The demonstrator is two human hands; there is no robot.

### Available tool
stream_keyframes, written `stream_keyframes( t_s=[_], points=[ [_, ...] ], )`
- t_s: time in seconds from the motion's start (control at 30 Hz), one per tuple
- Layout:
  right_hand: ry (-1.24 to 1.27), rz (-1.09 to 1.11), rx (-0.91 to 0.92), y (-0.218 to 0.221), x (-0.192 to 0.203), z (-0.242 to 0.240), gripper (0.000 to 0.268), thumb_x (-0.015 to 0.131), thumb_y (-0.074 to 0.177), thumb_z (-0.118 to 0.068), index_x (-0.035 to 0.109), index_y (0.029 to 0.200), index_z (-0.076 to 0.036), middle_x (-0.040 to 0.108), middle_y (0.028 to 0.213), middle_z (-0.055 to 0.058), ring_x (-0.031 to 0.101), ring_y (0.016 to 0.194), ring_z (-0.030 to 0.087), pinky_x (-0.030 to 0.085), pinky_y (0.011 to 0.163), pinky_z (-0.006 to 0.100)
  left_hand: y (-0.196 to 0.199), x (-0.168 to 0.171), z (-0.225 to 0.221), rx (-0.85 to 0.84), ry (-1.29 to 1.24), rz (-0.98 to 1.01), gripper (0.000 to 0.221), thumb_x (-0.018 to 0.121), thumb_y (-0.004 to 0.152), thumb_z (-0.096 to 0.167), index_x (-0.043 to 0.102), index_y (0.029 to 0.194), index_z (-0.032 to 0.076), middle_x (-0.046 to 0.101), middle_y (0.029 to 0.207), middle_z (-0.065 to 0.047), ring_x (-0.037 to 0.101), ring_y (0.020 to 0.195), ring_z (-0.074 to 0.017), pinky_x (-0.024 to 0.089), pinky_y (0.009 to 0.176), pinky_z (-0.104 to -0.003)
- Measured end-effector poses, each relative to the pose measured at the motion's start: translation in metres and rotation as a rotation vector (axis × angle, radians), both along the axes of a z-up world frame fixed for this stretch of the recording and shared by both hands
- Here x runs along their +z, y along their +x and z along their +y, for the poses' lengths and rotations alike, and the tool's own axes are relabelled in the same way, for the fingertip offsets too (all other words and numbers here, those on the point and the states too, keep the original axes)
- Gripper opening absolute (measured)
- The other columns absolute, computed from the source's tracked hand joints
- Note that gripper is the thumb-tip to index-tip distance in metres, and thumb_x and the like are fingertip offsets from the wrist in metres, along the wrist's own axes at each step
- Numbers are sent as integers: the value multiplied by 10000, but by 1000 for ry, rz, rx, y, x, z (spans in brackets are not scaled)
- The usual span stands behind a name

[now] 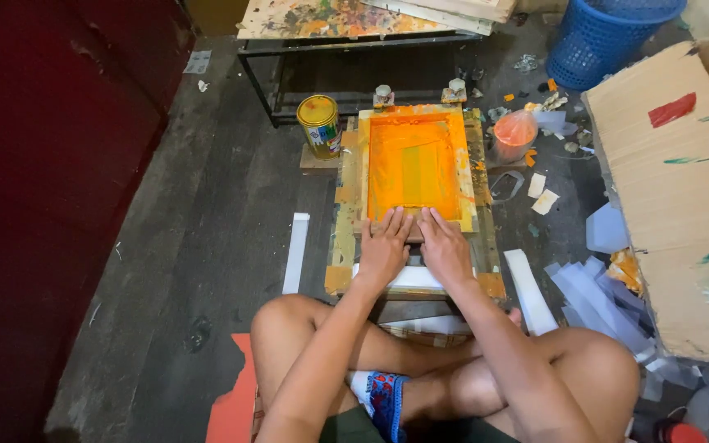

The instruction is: Manually screen printing orange ink onto white strips using a screen frame.

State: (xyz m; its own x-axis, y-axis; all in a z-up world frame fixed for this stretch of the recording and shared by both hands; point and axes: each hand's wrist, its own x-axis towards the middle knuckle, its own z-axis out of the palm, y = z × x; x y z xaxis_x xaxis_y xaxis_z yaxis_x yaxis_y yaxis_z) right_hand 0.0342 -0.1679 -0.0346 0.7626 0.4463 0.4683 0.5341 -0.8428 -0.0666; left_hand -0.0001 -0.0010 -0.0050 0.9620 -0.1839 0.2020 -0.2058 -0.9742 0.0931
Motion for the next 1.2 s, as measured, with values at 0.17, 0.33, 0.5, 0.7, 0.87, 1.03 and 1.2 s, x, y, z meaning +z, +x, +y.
stream_keyframes(
  t_s=[0.17,0.33,0.5,0.7,0.87,1.03,1.2],
  points=[
    [26,34,5,0,8,1,500,688,799,-114,594,1290,-100,558,1528,85,482,1444,209,459,1113,362,4,0,-1,-6,-39,4,654,673,961,277,455,1575,215,393,1658,-44,365,1527,-217,199,1223,-611],
    [39,95,-16,-6,13,3,498,708,802,-105,587,1285,-100,539,1545,71,450,1468,189,449,1135,349,1,-1,0,-1,-47,47,654,650,983,273,422,1594,214,371,1667,-50,344,1537,-222,183,1230,-606],
    [33,101,-38,-6,14,4,458,682,823,-127,595,1272,-129,551,1537,41,445,1472,175,459,1122,338,7,-15,2,-19,-40,26,684,647,975,300,394,1608,241,322,1690,-39,314,1549,-222,182,1223,-617],
    [15,165,-69,-8,19,7,444,685,832,-167,598,1266,-132,538,1552,13,408,1495,148,481,1104,334,6,-15,1,-3,-64,16,683,659,966,291,407,1599,244,331,1687,-34,316,1551,-216,191,1226,-606],
    [-38,163,-73,-5,22,8,413,693,841,-217,600,1234,-129,569,1519,48,436,1477,174,514,1068,331,7,-23,3,-14,-104,-1,685,673,960,302,421,1594,251,340,1685,-24,320,1548,-211,210,1219,-588],
    [-86,197,-67,2,19,8,440,720,829,-232,591,1237,-129,574,1509,72,443,1474,198,542,1034,350,12,-25,4,-15,-116,-25,675,697,936,307,465,1568,257,383,1664,-18,353,1532,-208,231,1212,-574],
    [-89,196,-61,4,17,7,461,730,811,-242,579,1227,-113,597,1480,87,467,1455,213,573,986,365,8,-15,3,-40,-120,-112,662,744,889,281,540,1515,213,490,1594,-69,431,1484,-238,309,1162,-543]
  ],
)
